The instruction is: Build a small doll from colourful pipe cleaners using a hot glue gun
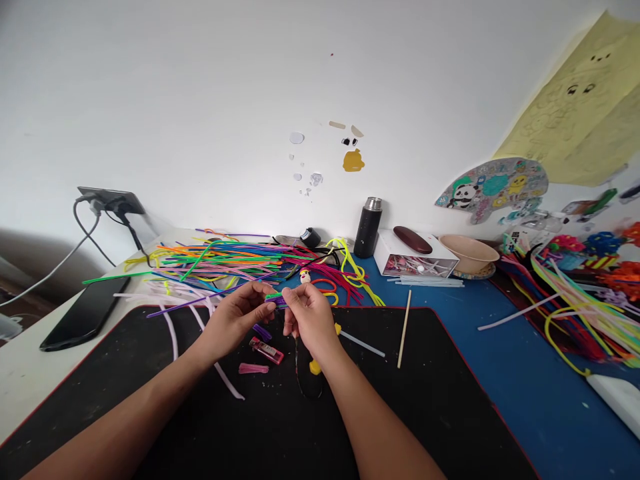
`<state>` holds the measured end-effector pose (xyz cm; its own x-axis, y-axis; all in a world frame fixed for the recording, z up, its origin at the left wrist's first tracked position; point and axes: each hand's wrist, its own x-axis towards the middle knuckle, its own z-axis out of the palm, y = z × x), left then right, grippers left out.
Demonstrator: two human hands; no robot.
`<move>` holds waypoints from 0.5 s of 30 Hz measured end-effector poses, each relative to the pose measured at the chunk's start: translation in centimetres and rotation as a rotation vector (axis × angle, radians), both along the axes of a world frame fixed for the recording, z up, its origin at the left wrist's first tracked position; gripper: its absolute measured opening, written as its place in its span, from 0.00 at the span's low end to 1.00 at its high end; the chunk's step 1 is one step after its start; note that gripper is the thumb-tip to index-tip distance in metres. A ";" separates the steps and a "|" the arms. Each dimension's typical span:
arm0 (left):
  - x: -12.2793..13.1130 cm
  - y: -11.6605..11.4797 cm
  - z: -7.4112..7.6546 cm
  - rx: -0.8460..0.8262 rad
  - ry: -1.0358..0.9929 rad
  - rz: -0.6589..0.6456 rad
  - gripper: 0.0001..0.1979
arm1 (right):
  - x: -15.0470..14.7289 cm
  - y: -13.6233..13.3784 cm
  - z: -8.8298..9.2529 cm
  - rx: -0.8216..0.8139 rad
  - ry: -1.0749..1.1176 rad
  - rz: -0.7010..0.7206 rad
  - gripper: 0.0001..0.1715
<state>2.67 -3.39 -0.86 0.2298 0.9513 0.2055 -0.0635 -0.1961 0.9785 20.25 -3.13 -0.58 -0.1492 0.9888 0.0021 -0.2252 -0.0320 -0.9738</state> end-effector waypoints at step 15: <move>-0.3 0.0 0.5 -0.055 -0.060 -0.105 0.24 | 0.1 0.0 0.1 -0.008 -0.016 -0.025 0.29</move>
